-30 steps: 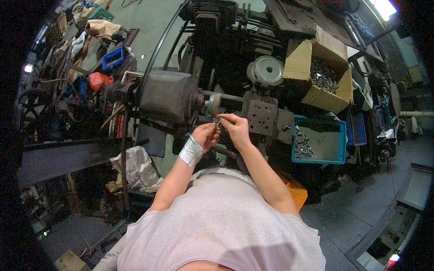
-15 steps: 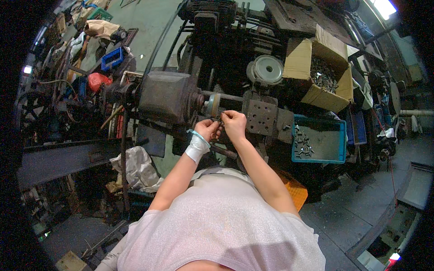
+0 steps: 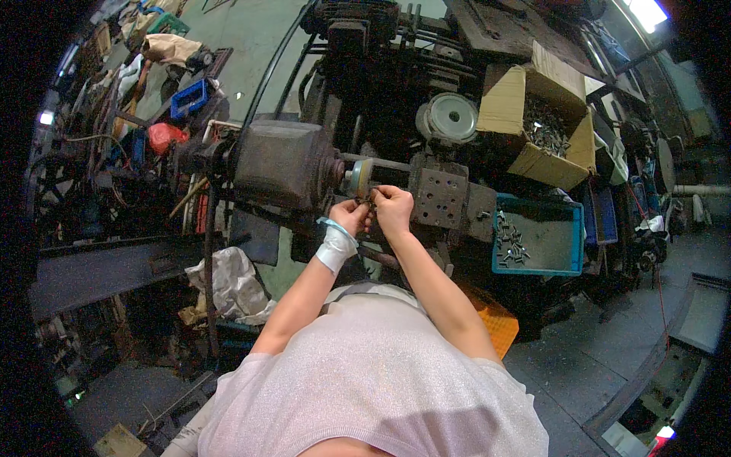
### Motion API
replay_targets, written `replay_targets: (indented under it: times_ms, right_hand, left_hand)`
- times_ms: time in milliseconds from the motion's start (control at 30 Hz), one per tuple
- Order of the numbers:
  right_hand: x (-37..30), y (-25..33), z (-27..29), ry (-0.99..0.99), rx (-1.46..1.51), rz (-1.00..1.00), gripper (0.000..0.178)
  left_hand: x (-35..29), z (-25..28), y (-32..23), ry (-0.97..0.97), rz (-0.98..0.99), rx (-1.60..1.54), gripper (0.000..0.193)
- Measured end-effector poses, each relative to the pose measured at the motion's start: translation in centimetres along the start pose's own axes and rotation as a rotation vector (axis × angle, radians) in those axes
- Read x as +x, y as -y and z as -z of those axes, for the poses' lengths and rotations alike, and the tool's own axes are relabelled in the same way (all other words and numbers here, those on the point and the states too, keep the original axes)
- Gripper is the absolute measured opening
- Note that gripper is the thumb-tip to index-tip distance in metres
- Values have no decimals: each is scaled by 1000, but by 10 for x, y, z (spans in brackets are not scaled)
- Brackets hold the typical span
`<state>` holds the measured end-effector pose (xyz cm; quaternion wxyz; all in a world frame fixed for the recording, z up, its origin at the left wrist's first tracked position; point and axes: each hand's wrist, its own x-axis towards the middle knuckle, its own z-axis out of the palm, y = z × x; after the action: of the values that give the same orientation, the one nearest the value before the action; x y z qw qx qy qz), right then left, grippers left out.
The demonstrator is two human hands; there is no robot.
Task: The person picks small metal parts from a blue tray and grinds them against a rotating grinding wheel. They hold each part with both hands, rotate it to grind different sides, and then place the finished part back into the tray. The process is repeated for multiple parts throughout the video.
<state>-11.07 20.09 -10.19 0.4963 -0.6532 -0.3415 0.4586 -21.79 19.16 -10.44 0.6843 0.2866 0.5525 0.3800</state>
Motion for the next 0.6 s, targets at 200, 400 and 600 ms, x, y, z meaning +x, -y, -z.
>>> replay_targets:
  times_ms: [200, 400, 600]
  right_hand:
    - [-11, 18, 6, 50, 185, -18, 11]
    - [-55, 74, 35, 253, 217, 239, 9]
    - [-73, 87, 42, 250, 211, 417, 9]
  left_hand:
    - [-16, -4, -13, 33, -43, -22, 12]
    - [-77, -16, -50, 62, -441, 105, 11]
    - [-90, -19, -60, 65, -706, 254, 11]
